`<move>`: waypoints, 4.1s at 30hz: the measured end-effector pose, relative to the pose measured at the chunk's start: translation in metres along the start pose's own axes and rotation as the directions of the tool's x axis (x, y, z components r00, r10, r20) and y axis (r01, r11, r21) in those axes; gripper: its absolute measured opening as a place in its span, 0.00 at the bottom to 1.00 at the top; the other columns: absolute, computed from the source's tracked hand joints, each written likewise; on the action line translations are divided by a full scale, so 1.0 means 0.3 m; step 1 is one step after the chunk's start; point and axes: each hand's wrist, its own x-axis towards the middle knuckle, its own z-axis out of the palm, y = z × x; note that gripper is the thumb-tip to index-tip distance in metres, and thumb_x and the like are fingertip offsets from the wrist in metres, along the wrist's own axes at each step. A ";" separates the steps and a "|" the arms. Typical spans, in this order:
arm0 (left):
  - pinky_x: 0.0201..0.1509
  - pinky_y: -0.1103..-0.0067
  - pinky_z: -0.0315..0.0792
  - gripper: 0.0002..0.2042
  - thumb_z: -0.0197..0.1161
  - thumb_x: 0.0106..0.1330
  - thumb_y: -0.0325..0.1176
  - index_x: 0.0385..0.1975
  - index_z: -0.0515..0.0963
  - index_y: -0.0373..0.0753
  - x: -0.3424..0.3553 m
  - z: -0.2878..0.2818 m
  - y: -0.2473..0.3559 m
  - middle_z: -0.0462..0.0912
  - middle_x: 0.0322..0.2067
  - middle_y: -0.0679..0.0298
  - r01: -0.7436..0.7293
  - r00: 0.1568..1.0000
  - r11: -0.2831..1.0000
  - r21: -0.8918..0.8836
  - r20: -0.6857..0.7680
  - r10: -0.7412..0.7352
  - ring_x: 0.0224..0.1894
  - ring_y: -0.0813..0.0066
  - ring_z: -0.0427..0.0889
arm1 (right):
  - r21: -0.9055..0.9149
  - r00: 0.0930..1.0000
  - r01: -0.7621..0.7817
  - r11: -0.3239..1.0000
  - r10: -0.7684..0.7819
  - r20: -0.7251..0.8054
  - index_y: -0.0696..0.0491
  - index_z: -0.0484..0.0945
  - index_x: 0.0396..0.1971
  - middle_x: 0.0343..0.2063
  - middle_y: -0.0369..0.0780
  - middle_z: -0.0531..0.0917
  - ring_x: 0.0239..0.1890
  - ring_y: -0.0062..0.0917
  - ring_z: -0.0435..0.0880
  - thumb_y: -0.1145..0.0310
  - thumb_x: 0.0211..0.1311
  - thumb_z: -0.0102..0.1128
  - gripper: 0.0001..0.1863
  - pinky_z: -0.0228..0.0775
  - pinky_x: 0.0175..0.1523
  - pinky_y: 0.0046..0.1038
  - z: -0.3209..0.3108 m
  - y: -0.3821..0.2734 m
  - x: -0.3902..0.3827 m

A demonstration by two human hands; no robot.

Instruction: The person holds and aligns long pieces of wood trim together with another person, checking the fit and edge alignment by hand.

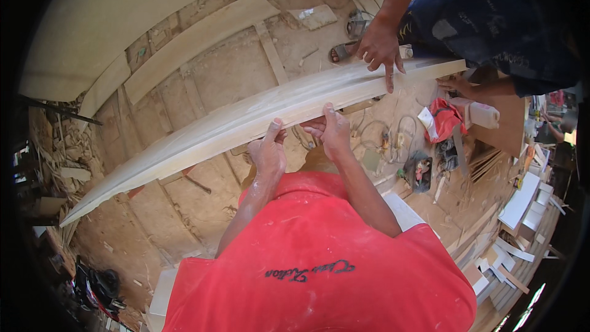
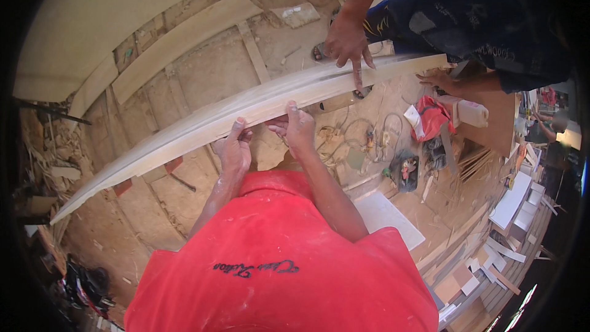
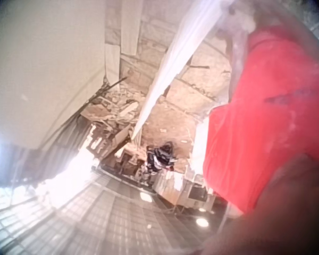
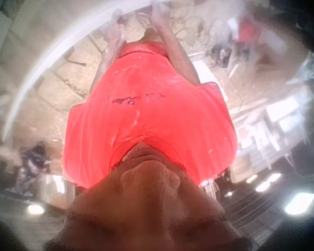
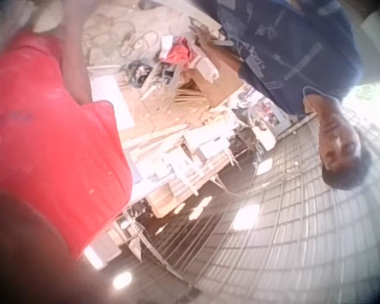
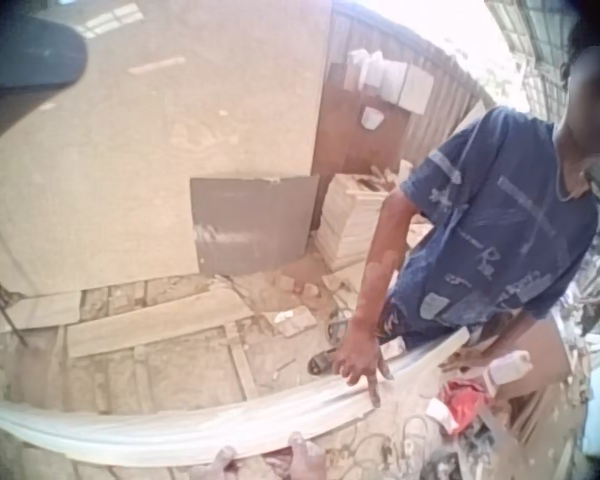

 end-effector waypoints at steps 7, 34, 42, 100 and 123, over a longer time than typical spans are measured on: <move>0.35 0.82 0.72 0.14 0.67 0.57 0.23 0.42 0.75 0.35 -0.005 -0.009 -0.003 0.79 0.34 0.65 0.008 1.000 0.999 0.035 0.001 -0.008 0.31 0.78 0.77 | -0.015 0.998 0.052 0.999 -0.052 -0.023 0.62 0.72 0.42 0.33 0.44 0.82 0.32 0.28 0.84 0.64 0.67 0.53 0.15 0.78 0.34 0.24 0.003 0.021 0.017; 0.33 0.75 0.75 0.10 0.62 0.63 0.28 0.42 0.73 0.36 0.015 -0.038 -0.020 0.80 0.34 0.61 -0.037 0.998 0.998 -0.054 0.045 0.040 0.30 0.72 0.79 | -0.058 0.983 0.090 0.994 -0.098 -0.157 0.61 0.75 0.32 0.25 0.38 0.81 0.23 0.18 0.78 0.70 0.55 0.68 0.12 0.71 0.27 0.19 0.047 0.050 0.001; 0.37 0.76 0.75 0.13 0.63 0.62 0.27 0.46 0.72 0.36 0.020 -0.063 -0.024 0.79 0.38 0.63 -0.014 0.997 1.000 -0.011 0.078 0.015 0.37 0.73 0.79 | 0.033 0.941 0.248 0.968 -0.232 -0.245 0.58 0.73 0.30 0.25 0.37 0.81 0.22 0.17 0.77 0.69 0.56 0.67 0.12 0.71 0.26 0.18 -0.074 0.020 0.052; 0.39 0.76 0.74 0.10 0.62 0.64 0.29 0.42 0.73 0.34 -0.005 -0.050 0.000 0.79 0.35 0.62 0.026 0.991 0.999 -0.046 0.134 -0.020 0.35 0.73 0.78 | -0.211 0.924 0.085 0.974 -0.156 -0.348 0.67 0.52 0.55 0.51 0.50 0.68 0.54 0.29 0.70 0.62 0.51 0.72 0.43 0.62 0.58 0.27 0.061 0.078 -0.016; 0.42 0.73 0.73 0.18 0.48 0.71 0.48 0.45 0.69 0.37 -0.008 -0.042 0.022 0.76 0.35 0.61 0.131 0.980 0.962 -0.238 0.179 -0.089 0.39 0.71 0.76 | -0.189 0.997 0.003 0.982 -0.018 -0.077 0.62 0.65 0.49 0.43 0.41 0.76 0.43 0.22 0.76 0.70 0.52 0.71 0.29 0.71 0.46 0.23 0.214 0.218 -0.065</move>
